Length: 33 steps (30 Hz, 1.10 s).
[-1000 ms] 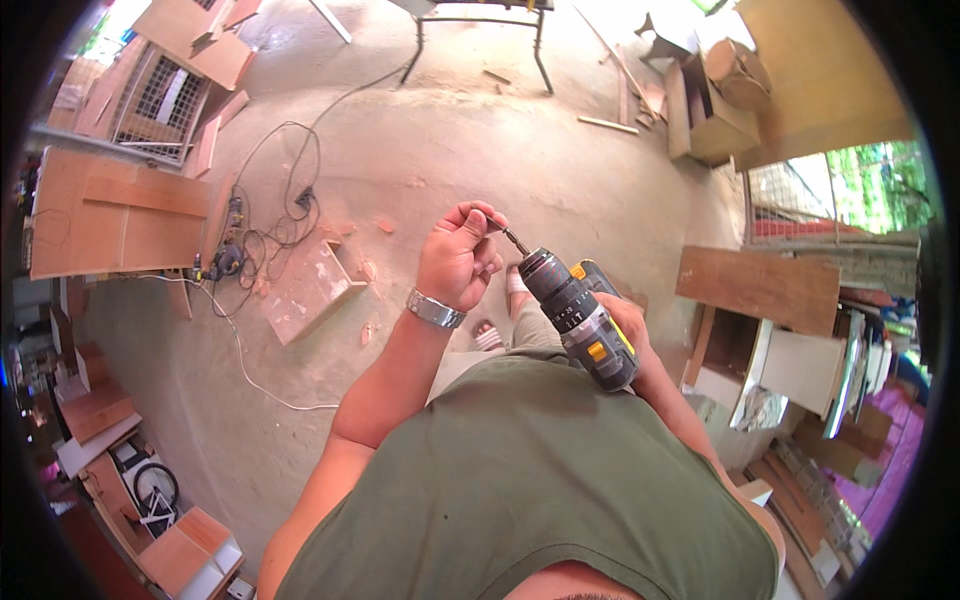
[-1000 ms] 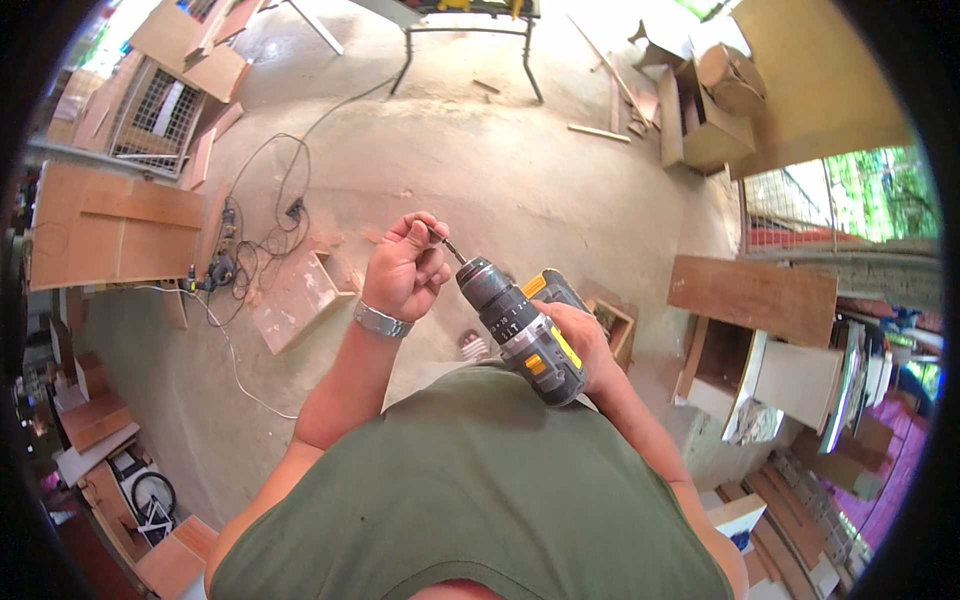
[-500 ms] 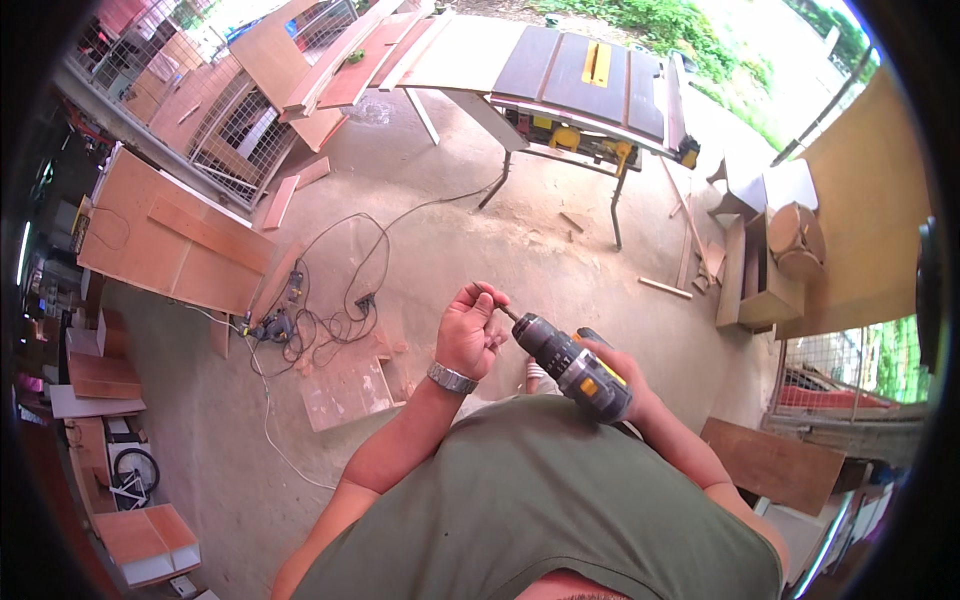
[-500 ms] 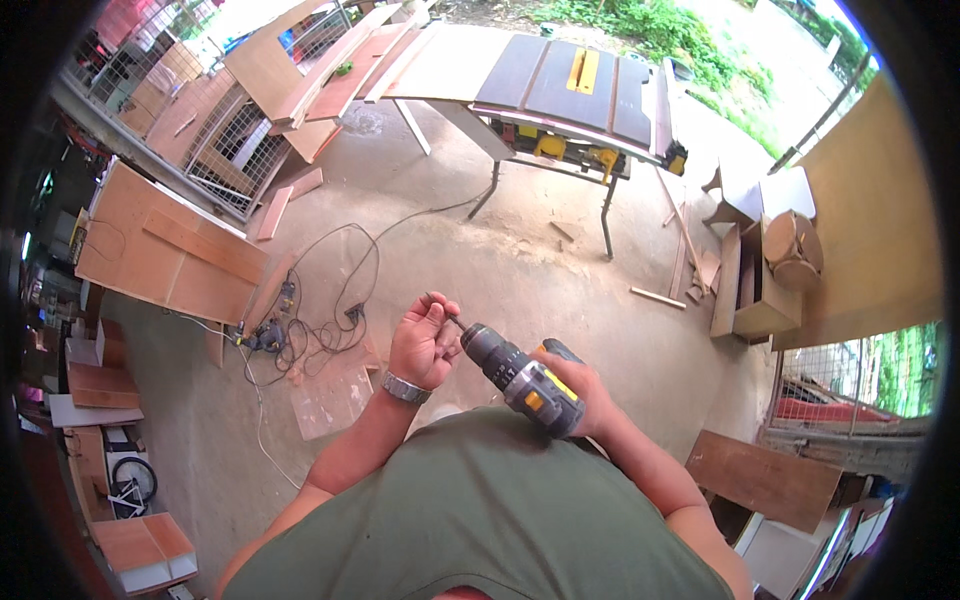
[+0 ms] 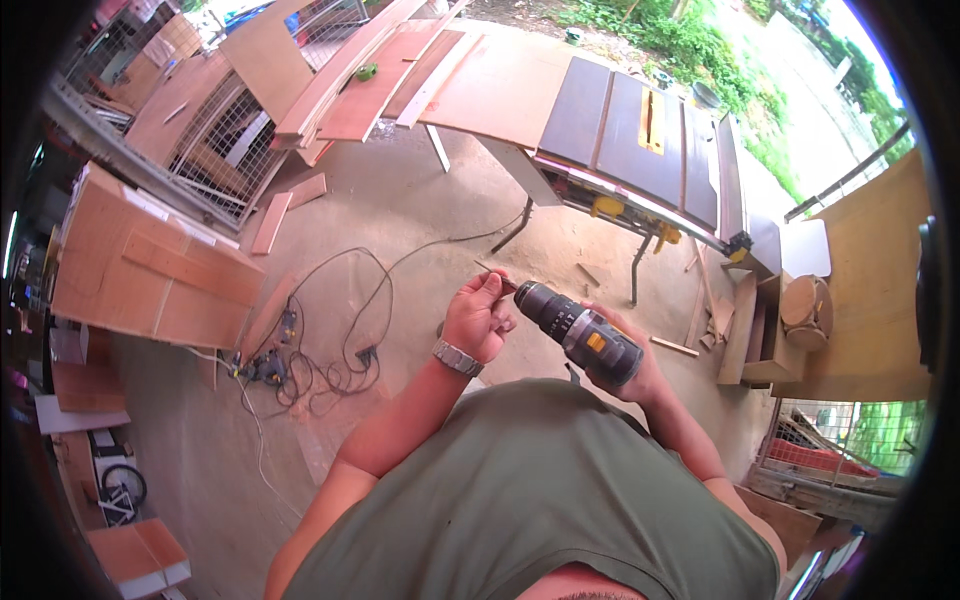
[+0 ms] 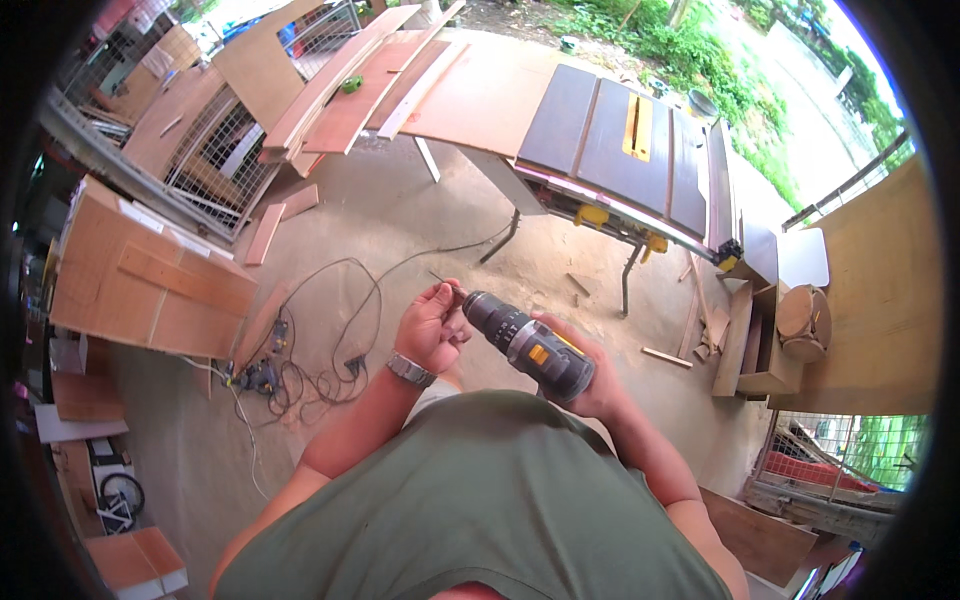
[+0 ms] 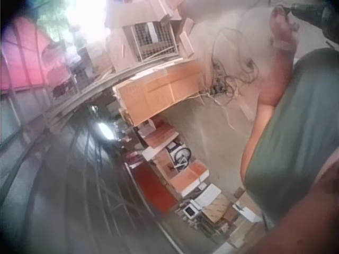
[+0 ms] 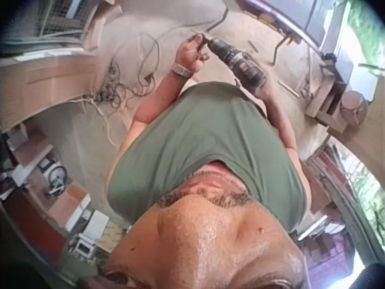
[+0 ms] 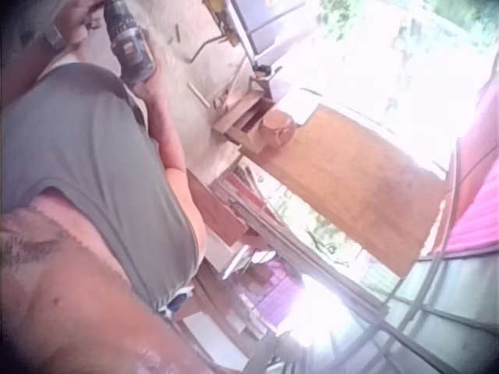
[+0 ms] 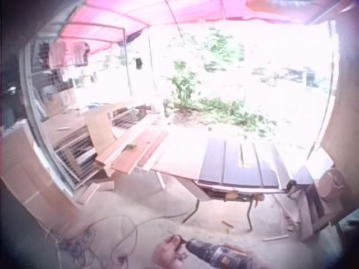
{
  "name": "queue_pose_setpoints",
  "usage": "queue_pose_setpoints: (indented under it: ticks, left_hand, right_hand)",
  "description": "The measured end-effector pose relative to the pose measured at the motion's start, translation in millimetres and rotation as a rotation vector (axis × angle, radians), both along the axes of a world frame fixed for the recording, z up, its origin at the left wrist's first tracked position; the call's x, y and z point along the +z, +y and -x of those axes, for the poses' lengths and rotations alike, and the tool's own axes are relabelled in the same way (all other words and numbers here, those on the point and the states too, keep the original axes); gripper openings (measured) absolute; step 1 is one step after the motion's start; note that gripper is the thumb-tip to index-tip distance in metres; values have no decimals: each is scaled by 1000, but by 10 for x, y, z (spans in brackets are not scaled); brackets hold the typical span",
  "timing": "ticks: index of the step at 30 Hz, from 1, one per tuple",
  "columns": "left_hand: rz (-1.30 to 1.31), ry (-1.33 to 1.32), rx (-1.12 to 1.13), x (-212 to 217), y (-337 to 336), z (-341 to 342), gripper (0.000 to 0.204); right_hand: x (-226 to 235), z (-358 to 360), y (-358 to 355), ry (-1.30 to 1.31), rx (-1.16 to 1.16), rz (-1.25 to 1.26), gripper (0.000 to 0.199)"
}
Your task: The person measures a large sheet of plywood with a tape measure, then positions a white wooden frame on top. They use a cordless drill to drive screws into the frame, securing it to the plywood. The person repeatedly measures and adjusts the frame before drilling.
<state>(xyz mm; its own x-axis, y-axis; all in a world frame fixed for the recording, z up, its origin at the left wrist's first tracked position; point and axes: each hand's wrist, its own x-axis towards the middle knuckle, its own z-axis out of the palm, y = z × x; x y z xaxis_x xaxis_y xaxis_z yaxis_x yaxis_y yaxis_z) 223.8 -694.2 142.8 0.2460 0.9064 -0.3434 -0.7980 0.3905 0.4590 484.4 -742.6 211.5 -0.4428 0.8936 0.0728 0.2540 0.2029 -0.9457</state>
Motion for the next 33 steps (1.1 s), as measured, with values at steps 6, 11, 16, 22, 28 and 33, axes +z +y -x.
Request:
queue_pose_setpoints:
  ticks: [6, 11, 16, 22, 28, 33]
  left_hand:
    - [162, 89, -170, 3, 1403, 585, 12]
    - [186, 127, -296, 1, 2316, 699, 13]
    - [204, 91, -339, -188, 3093, 738, 13]
    - [253, 121, -344, -600, 4074, 751, 14]
    - [322, 93, -241, -872, 4815, 1035, 19]
    - [348, -44, -195, -1068, 5290, 1304, 21]
  right_hand:
    - [99, 749, 1058, -91, -184, 32, 80]
    - [159, 1082, 1653, -15, -357, 189, 83]
    - [67, 1181, 2402, 82, -385, 241, 93]
    - [-170, 1229, 3471, -111, -393, 238, 94]
    - [-247, 1511, 4612, -164, -366, 343, 77]
    - [-162, 1838, 5251, -367, -229, 215, 68]
